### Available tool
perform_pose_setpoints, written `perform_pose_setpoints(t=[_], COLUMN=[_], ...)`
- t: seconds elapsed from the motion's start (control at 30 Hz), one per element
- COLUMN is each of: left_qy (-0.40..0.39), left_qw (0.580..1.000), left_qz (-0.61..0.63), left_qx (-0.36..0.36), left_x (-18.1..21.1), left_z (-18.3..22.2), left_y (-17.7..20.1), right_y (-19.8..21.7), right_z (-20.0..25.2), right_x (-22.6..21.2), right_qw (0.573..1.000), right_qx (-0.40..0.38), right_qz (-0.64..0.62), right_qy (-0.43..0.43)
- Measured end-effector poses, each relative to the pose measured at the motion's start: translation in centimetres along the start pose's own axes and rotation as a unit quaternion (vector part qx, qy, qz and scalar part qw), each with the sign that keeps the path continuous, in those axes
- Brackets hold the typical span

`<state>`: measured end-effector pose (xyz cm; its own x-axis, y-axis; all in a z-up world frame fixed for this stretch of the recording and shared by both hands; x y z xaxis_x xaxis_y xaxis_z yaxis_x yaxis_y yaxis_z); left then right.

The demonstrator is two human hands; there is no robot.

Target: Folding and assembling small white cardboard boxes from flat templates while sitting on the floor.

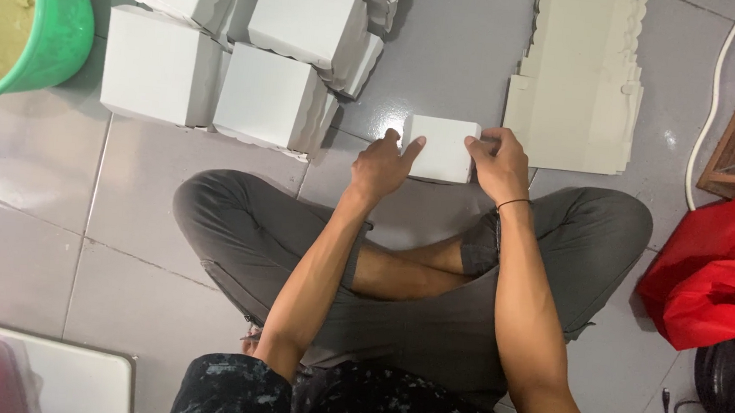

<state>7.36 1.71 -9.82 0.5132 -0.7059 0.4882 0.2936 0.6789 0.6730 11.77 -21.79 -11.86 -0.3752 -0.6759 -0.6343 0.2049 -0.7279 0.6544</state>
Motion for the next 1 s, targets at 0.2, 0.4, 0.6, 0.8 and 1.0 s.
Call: perform_pose_setpoints(t=[0.2,0.4,0.6,0.8,1.0], left_qy=[0.021,0.089,0.099,0.086,0.048], left_qw=[0.994,0.904,0.833,0.855,0.887], left_qz=[0.095,0.417,0.542,0.508,0.45], left_qx=[-0.048,0.039,0.046,0.059,0.092], left_x=[1.4,-1.7,-2.6,-2.7,-0.8], left_z=[1.8,-1.2,-3.3,-3.2,-0.5], left_y=[0.1,-1.4,-2.8,-2.3,0.9], right_y=[-0.8,-1.1,-2.3,-1.9,-1.8], right_z=[0.3,1.5,1.6,1.5,1.2], right_x=[1.5,-1.2,-1.4,-1.5,-1.6], right_qw=[0.998,0.97,0.954,0.943,0.954], right_qx=[-0.04,-0.038,-0.036,-0.005,0.014], right_qz=[0.023,-0.21,-0.275,-0.313,-0.287], right_qy=[-0.041,-0.116,-0.117,-0.118,-0.084])
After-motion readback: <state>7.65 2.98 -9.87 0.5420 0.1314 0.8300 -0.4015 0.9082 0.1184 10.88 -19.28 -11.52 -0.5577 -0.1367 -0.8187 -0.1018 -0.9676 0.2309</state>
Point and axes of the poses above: each hand's wrist, its own z-axis away from the middle knuckle, its own y-axis out of the back of the hand, x = y × z, the point moved 10 cm from there along -z, towards the middle knuckle, and after that the axes turned 6 degrees about x, right-handed, at the moved point
